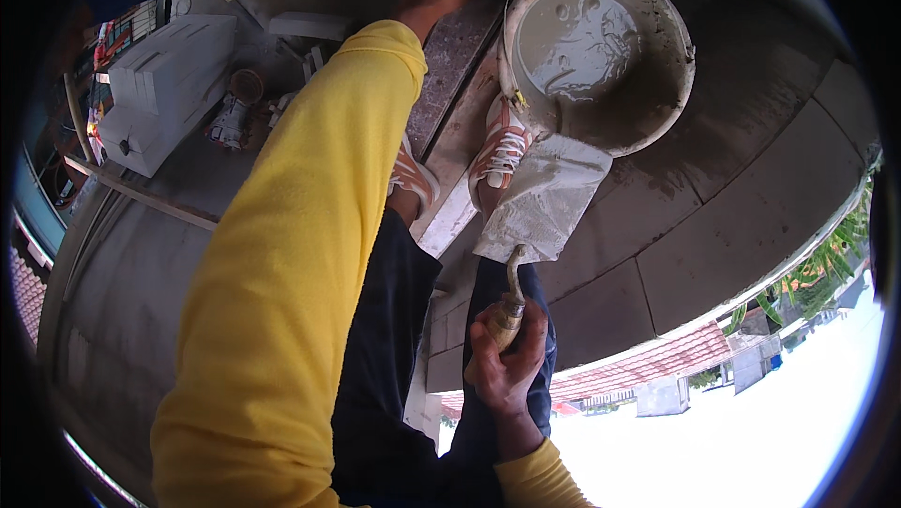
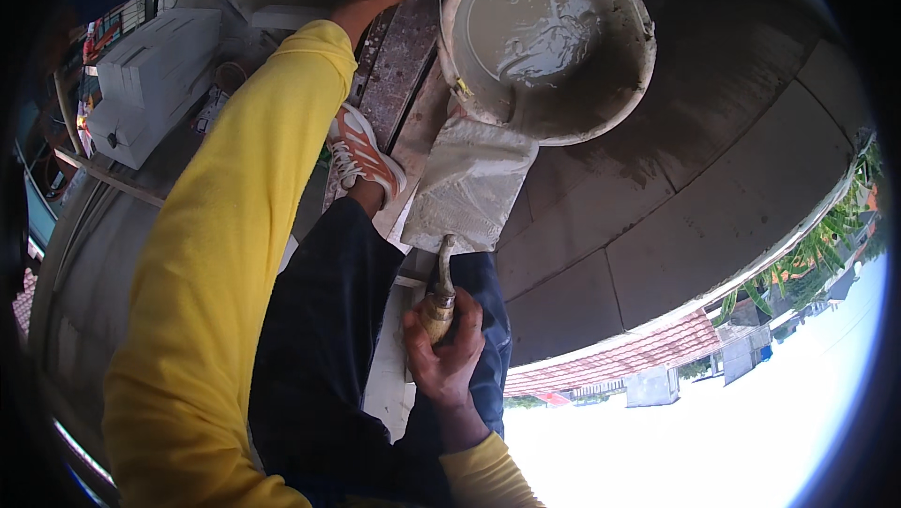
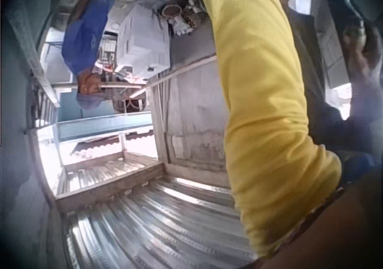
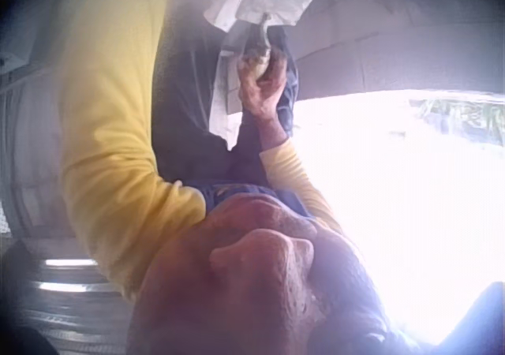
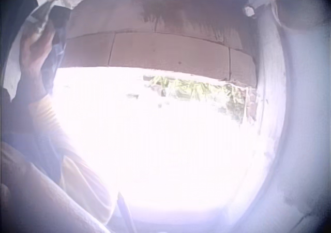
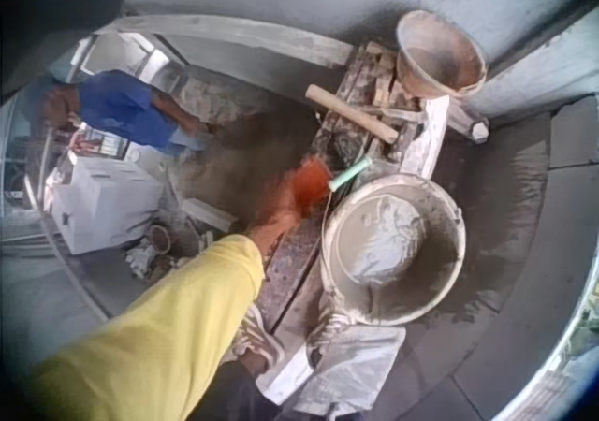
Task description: The person applies mortar to a white tile using a trowel, places it on a curved wall, and taps it into position with a hammer. The person repeats this process for additional tiles along the wall.
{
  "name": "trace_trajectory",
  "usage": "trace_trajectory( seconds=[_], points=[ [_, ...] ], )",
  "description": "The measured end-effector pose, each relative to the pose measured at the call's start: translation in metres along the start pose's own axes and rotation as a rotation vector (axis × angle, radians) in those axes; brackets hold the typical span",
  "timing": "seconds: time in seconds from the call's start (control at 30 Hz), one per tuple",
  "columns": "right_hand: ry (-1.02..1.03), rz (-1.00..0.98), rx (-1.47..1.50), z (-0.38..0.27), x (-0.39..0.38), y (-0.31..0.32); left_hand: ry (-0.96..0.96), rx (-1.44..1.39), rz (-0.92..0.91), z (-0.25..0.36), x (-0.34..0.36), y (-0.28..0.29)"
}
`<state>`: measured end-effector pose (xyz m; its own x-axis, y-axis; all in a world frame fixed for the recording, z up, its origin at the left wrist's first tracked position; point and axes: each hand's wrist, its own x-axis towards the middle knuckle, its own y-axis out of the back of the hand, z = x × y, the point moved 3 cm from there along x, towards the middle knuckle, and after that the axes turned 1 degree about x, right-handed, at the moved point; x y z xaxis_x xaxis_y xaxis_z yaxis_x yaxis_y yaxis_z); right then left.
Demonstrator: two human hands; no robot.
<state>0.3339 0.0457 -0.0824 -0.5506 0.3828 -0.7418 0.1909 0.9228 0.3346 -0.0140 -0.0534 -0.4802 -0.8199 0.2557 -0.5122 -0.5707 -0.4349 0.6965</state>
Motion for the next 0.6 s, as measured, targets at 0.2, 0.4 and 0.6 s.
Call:
trace_trajectory(
  seconds=[0.2, 0.4, 0.6],
  points=[
    [-0.073, -0.033, 0.06, 0.0, 0.005, -0.004, 0.237, -0.657, -0.425, 0.0, -0.027, 0.024],
    [-0.104, -0.07, 0.082, -0.007, 0.009, -0.003, 0.201, -0.745, -0.248, -0.009, -0.038, 0.036],
    [-0.184, -0.02, 0.172, 0.001, 0.005, -0.006, 0.179, -0.407, 0.022, 0.051, -0.023, 0.017]
  ],
)
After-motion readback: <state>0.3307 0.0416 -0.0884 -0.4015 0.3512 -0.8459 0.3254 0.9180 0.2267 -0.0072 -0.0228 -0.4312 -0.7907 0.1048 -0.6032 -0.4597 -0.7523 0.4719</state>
